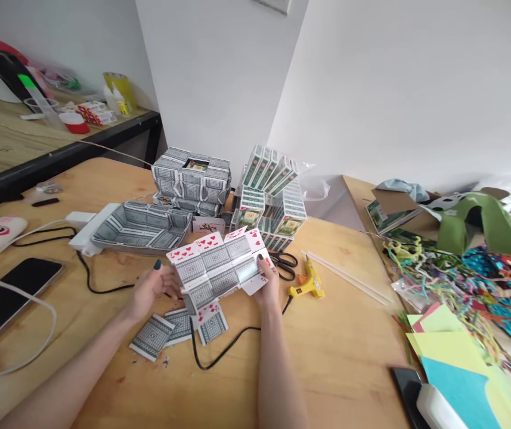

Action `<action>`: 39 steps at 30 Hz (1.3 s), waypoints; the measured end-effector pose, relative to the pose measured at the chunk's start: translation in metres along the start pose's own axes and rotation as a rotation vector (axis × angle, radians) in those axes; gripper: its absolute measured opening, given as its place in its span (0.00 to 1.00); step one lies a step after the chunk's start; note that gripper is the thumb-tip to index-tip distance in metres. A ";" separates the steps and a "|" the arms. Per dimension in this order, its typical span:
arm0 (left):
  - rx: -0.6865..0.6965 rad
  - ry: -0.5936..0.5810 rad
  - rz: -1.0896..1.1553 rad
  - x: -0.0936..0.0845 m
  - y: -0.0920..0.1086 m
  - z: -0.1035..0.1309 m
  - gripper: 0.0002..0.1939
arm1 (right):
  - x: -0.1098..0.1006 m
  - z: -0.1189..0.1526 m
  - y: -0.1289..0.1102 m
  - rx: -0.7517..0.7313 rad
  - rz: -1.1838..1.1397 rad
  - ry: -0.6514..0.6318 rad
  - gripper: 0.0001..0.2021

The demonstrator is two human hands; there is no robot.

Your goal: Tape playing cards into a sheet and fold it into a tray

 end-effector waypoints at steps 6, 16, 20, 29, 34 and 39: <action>-0.083 -0.052 0.237 -0.006 0.007 -0.001 0.38 | 0.013 0.003 0.004 0.099 0.044 -0.112 0.10; -0.385 -0.248 0.027 0.048 0.010 -0.028 0.19 | 0.025 0.003 0.014 0.148 0.166 -0.230 0.13; -0.454 -0.328 0.070 0.064 0.018 -0.045 0.24 | 0.022 0.001 0.011 0.131 0.136 -0.178 0.14; -0.384 -0.190 -0.087 0.059 0.009 -0.062 0.14 | 0.025 -0.008 0.007 0.060 0.088 -0.151 0.14; -0.326 0.027 -0.023 0.041 0.004 -0.065 0.10 | 0.048 0.000 0.004 0.054 0.089 -0.329 0.27; -0.314 -0.014 0.121 0.044 0.006 -0.050 0.15 | 0.043 0.005 0.006 0.001 0.197 -0.346 0.23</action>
Point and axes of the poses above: each hand's wrist, its own z-axis away from the middle knuckle, its own x-axis out of the palm, y = z × x, the point moved 10 cm from there along -z, towards the middle knuckle, and after that the axes turned 11 degrees about -x, right-handed, at the moved point
